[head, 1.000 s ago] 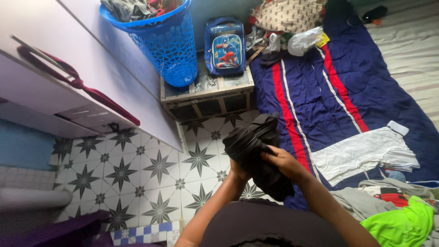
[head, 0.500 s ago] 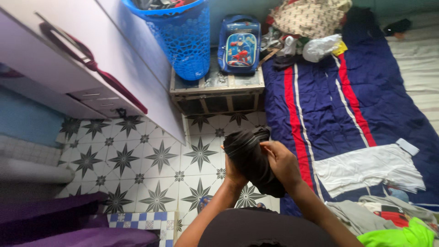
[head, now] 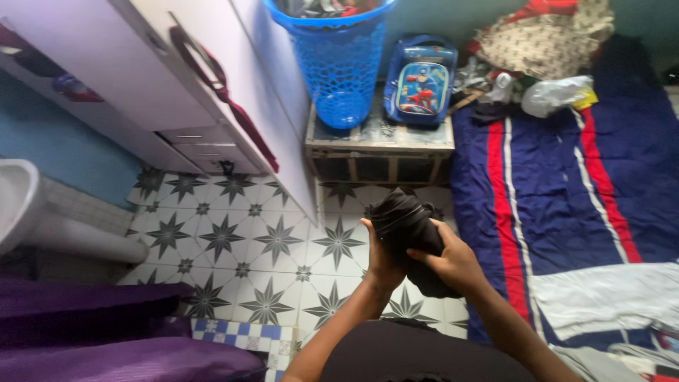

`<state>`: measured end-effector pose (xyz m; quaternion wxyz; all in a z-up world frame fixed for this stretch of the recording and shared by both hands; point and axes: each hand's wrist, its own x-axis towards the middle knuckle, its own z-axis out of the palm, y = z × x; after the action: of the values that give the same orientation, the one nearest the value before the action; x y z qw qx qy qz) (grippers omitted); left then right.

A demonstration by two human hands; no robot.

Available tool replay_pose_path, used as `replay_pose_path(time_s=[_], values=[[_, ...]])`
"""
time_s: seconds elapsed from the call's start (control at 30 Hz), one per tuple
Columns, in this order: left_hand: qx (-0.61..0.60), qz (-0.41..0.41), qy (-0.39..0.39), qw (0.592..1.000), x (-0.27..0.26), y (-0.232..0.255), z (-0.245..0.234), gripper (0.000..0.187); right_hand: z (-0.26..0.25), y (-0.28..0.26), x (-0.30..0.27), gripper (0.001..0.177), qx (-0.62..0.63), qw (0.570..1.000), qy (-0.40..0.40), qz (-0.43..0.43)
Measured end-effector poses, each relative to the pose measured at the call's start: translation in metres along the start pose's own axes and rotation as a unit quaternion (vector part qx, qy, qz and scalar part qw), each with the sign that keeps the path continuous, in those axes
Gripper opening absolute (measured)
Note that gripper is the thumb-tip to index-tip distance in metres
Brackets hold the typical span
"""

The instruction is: The person folds several items of clothing including a black garment, a white t-shirt, a green item, and a pair of red and white shorts, then places each folded item onto a shelf in a closet.

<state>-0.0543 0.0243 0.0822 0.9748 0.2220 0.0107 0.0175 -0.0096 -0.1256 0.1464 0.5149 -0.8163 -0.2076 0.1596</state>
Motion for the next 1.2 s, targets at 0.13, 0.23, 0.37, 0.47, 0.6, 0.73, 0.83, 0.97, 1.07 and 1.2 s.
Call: replay_pose_path(time_s=[0.13, 0.23, 0.37, 0.47, 0.6, 0.73, 0.83, 0.97, 1.07, 1.2], values=[[-0.046, 0.021, -0.002, 0.999, -0.001, 0.03, -0.02, 0.099, 0.03, 0.014, 0.024, 0.054, 0.184, 0.979, -0.092, 0.004], [-0.077, 0.035, -0.026, 0.996, -0.008, 0.052, -0.043, 0.097, 0.056, 0.02, 0.042, 0.051, 0.302, 0.94, -0.147, 0.063], [-0.093, 0.062, -0.027, 0.993, -0.017, 0.09, -0.065, 0.098, 0.098, 0.023, 0.063, 0.049, 0.268, 0.947, -0.166, 0.054], [-0.034, 0.084, 0.024, 0.996, -0.033, 0.118, -0.075, 0.098, 0.128, 0.016, 0.085, 0.045, 0.201, 0.966, -0.144, 0.08], [-0.041, 0.084, 0.039, 0.995, -0.052, 0.155, -0.092, 0.103, 0.169, -0.016, 0.098, 0.034, 0.078, 0.992, -0.086, 0.047], [0.039, 0.123, 0.011, 0.992, -0.074, 0.192, -0.112, 0.096, 0.203, -0.058, 0.102, 0.029, -0.063, 0.997, -0.005, -0.043], [0.085, 0.143, 0.061, 0.984, -0.088, 0.21, -0.128, 0.08, 0.223, -0.087, 0.111, 0.031, -0.134, 0.98, 0.017, -0.145], [-0.006, 0.188, 0.177, 0.966, -0.085, 0.231, -0.15, 0.061, 0.249, -0.118, 0.114, 0.035, -0.144, 0.925, 0.051, -0.347], [0.027, 0.257, 0.217, 0.942, -0.087, 0.253, -0.152, 0.055, 0.277, -0.129, 0.119, 0.062, -0.112, 0.919, 0.003, -0.379], [0.118, 0.311, 0.208, 0.92, -0.094, 0.277, -0.138, 0.053, 0.314, -0.125, 0.15, 0.1, -0.138, 0.941, -0.104, -0.29]])
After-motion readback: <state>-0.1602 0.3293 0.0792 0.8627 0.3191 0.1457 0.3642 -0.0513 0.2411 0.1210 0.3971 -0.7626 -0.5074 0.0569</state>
